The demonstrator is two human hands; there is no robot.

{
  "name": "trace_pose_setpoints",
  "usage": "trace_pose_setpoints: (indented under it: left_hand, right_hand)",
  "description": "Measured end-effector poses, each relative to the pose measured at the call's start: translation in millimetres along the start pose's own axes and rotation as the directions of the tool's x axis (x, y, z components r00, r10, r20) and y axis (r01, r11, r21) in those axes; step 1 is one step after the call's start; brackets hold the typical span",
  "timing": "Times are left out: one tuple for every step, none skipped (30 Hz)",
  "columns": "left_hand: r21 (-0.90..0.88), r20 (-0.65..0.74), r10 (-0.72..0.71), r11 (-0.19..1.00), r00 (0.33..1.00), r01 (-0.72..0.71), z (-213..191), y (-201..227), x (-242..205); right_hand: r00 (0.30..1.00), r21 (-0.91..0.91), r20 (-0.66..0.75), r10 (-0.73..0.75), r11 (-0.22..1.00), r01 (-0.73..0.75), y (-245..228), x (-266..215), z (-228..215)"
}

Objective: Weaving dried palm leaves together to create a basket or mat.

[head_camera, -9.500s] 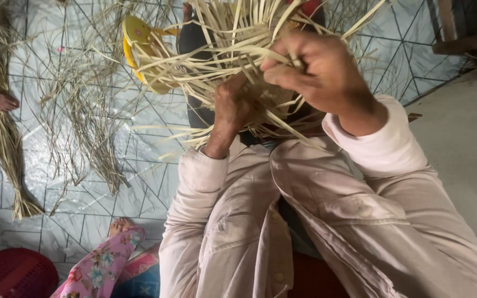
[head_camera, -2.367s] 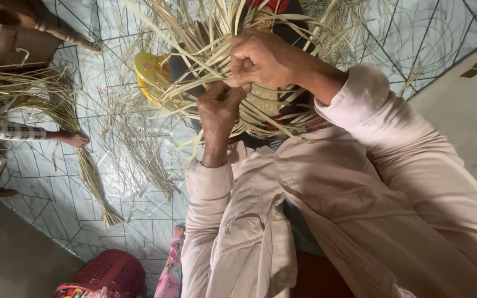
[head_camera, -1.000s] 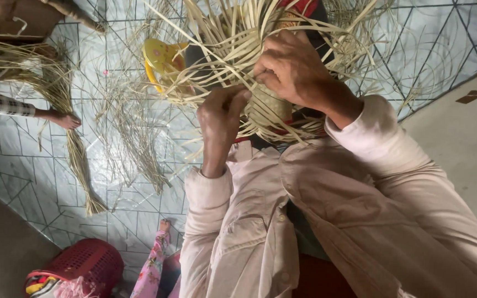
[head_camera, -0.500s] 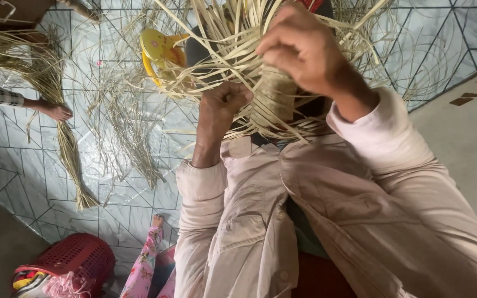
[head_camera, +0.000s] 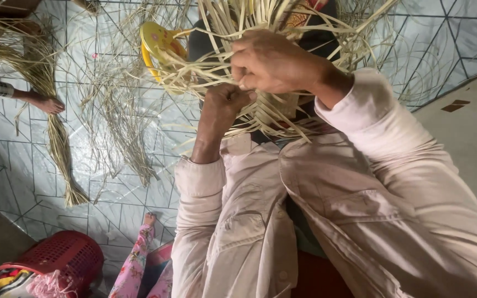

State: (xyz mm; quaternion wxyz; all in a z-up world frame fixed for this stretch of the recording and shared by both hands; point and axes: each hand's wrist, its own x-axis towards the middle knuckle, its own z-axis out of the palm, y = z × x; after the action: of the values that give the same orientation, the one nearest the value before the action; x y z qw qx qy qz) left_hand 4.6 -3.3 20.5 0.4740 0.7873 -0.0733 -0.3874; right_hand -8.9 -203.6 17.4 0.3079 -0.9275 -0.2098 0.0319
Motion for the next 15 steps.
trace_pose_setpoints:
  left_hand:
    - [-0.014, 0.005, -0.022, 1.0, 1.0, 0.022, -1, 1, 0]
    - [-0.031, 0.009, -0.048, 0.998, 0.999, 0.048, -3, 1, -1]
    - [-0.037, 0.005, -0.05, 0.998, 0.999, 0.05, -3, -2, 0]
    - [-0.026, -0.004, -0.019, 0.999, 1.0, 0.019, -4, -6, 1]
    - [-0.015, -0.013, 0.013, 1.0, 1.0, -0.013, -4, -8, 2]
    - [-0.019, -0.016, 0.014, 1.0, 1.0, -0.015, -5, -6, 1]
    - [-0.026, -0.009, 0.01, 1.0, 1.0, -0.01, -6, -4, 1]
    - [-0.032, -0.001, 0.001, 0.999, 1.0, -0.001, -7, -2, 0]
    - [-0.036, -0.002, -0.001, 0.999, 1.0, 0.001, -6, -3, 2]
    - [0.006, 0.017, 0.018, 1.0, 1.0, -0.018, -6, -4, 2]
    - [0.048, 0.038, 0.035, 0.998, 0.999, -0.037, -6, -5, 2]
    - [0.046, 0.035, 0.032, 0.998, 0.999, -0.033, -5, -7, 3]
    - [-0.01, 0.045, 0.065, 0.998, 0.997, -0.065, -4, -9, 3]
    - [-0.065, 0.057, 0.1, 0.993, 0.993, -0.097, -2, -11, 4]
    - [-0.066, 0.058, 0.099, 0.993, 0.993, -0.095, -3, -14, 4]
  right_hand:
    - [0.999, 0.161, 0.038, 0.008, 0.987, -0.014, -3, 4, -4]
    - [0.997, 0.319, 0.081, 0.007, 0.947, -0.032, -6, 8, -7]
    - [0.996, 0.318, 0.087, 0.002, 0.948, -0.03, -8, 10, -10]
    - [0.998, 0.358, 0.056, 0.005, 0.933, -0.024, -10, 12, -14]
    - [1.0, 0.397, 0.025, 0.009, 0.918, -0.018, -12, 14, -17]
    - [1.0, 0.394, 0.028, 0.006, 0.919, -0.017, -14, 15, -17]
    - [0.998, 0.416, 0.046, 0.034, 0.908, -0.05, -14, 15, -18]
    - [0.996, 0.441, 0.067, 0.063, 0.893, -0.087, -16, 16, -17]
    - [0.995, 0.441, 0.072, 0.062, 0.893, -0.088, -10, 15, -11]
    - [0.994, 0.338, 0.09, 0.054, 0.938, -0.082, -6, 13, -4]
    - [0.993, 0.231, 0.108, 0.048, 0.97, -0.072, -1, 12, 2]
    - [0.993, 0.233, 0.111, 0.044, 0.97, -0.07, -1, 12, -1]
    - [0.98, 0.132, 0.187, 0.074, 0.986, -0.099, -1, 12, -3]
    - [0.96, 0.027, 0.256, 0.114, 0.992, -0.125, 0, 10, -6]
    - [0.959, 0.028, 0.258, 0.114, 0.992, -0.125, 0, 10, -3]
